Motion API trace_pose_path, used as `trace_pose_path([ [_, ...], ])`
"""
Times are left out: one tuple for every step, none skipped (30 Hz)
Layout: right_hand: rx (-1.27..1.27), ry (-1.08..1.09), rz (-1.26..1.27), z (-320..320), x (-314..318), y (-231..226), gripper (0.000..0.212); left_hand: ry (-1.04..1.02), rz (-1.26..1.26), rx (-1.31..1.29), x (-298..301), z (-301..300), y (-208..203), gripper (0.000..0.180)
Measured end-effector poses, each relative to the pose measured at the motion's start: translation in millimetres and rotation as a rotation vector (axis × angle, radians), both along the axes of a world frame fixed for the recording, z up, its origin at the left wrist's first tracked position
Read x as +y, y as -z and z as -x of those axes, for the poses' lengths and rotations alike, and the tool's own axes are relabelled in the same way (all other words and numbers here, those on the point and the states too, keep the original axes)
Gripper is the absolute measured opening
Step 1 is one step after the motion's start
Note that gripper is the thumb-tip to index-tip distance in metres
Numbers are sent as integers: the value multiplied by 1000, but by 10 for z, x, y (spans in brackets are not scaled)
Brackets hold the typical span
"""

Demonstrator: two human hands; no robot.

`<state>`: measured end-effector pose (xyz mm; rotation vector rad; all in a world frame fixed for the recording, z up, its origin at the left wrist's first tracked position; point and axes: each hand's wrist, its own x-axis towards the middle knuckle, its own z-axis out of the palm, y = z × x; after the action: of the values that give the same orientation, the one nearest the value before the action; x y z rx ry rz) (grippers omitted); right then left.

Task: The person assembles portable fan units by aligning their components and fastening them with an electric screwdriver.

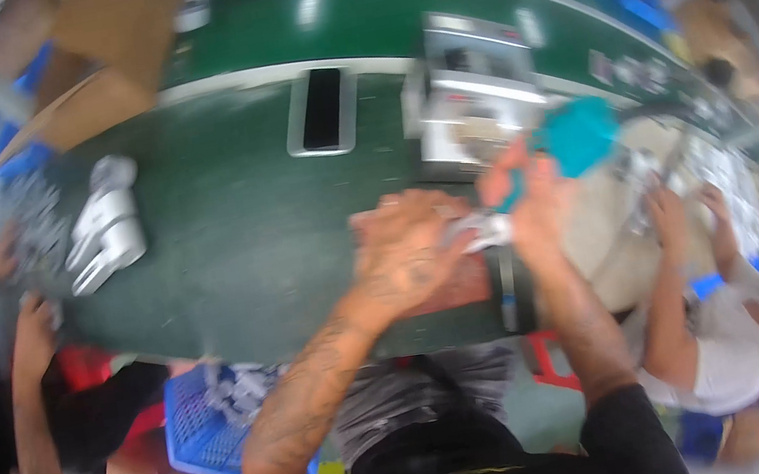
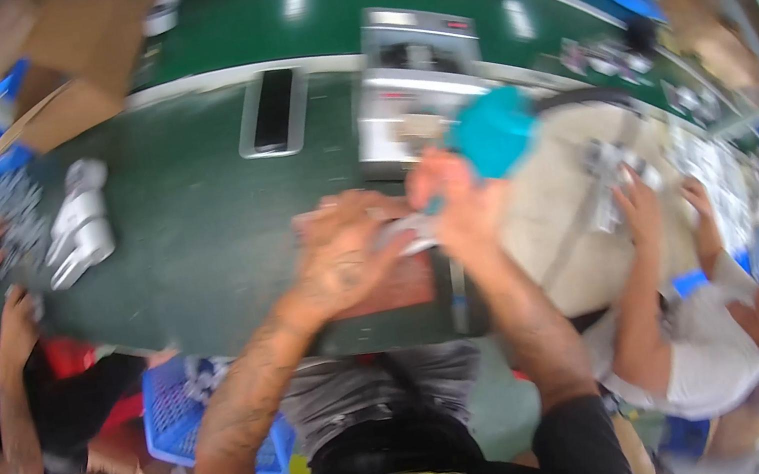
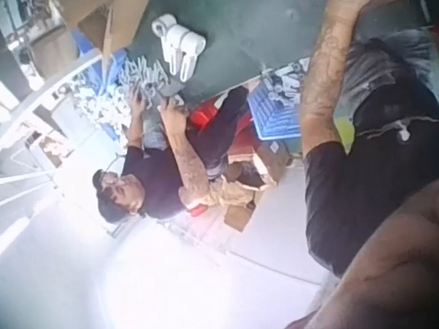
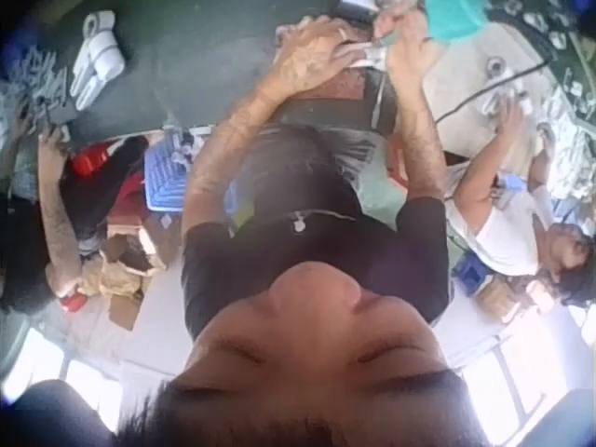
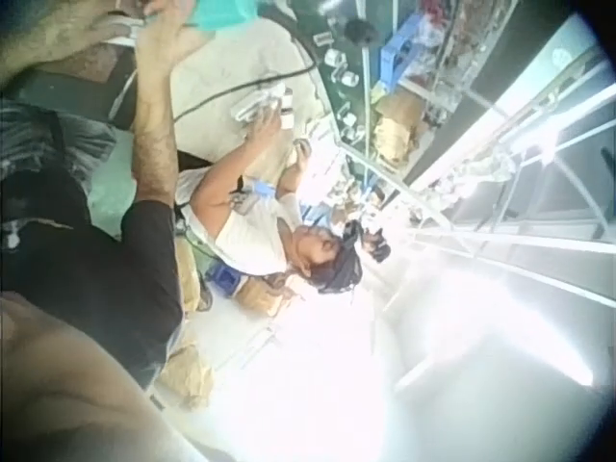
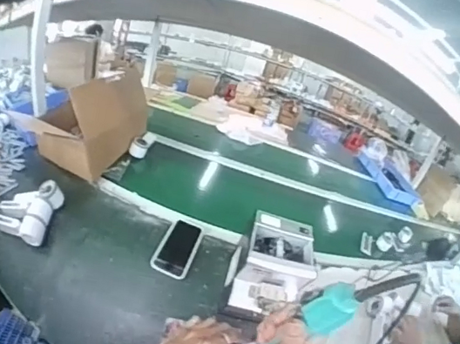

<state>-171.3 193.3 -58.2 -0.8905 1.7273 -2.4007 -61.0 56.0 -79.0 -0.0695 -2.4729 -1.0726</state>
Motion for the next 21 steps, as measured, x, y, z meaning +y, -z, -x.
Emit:
trace_pose_path([
  [-93, 54, -89, -62, 9, -1, 38, -7, -31, -71, -5, -48, 41, 29],
  [-390, -400, 239, 251, 267, 340, 34, -34, 15, -15, 23, -51, -12, 29],
  [-658, -564, 392, 441, 548, 372, 31, -39, 39, -161, 81, -21, -152, 30],
  [-777, -824, 610, 627, 632, 496, 32, 18, 63, -39, 107, 28, 0, 29],
  [-587, -209, 313, 594, 609, 411, 28, 9, -26, 26, 154, 67, 113, 30],
  [-296, -130, 202, 566, 568, 331, 34, 58, 9, 39, 212, 137, 230, 33],
  [-254, -4, 86, 448, 482, 205, 43, 53, 9, 59, 245, 145, 319, 34],
  [-201, 137, -33, 313, 387, 69, 54, 63, 5, 86, 239, 128, 383, 34],
  [-197, 91, -19, 216, 323, -41, 54, 19, 25, 89, 288, 113, 498, 34],
  [-211, 131, -32, 161, 283, -133, 58, -37, 1, 212, 336, 128, 605, 32],
  [-223, 182, -44, 122, 249, -215, 61, -81, -23, 339, 294, 128, 635, 31],
  [-213, 161, -42, 106, 254, -301, 61, -101, -17, 350, 239, 95, 555, 31],
  [-160, 176, -29, 97, 268, -383, 62, 2, -26, 169, 210, 68, 459, 35],
  [-105, 196, -16, 95, 298, -424, 63, 110, -37, -11, 186, 61, 387, 40],
  [-75, 173, 2, 113, 321, -453, 63, 94, -51, 69, 214, 90, 506, 41],
  [-51, 179, 12, 117, 257, -474, 63, 47, -75, 155, 247, 49, 486, 39],
  [-37, 185, 9, 82, 179, -460, 64, 70, -86, 106, 147, 42, 495, 39],
  [-29, 183, -12, 56, 187, -491, 65, 85, -113, 49, 131, -8, 452, 39],
  [-16, 182, -22, 89, 223, -545, 65, 84, -124, 62, 170, 17, 424, 39],
  [0, 190, -40, 134, 264, -587, 64, 71, -134, 97, 198, 24, 380, 38],
  [13, 199, -41, 132, 220, -601, 64, 58, -128, 131, 144, 17, 374, 38],
])
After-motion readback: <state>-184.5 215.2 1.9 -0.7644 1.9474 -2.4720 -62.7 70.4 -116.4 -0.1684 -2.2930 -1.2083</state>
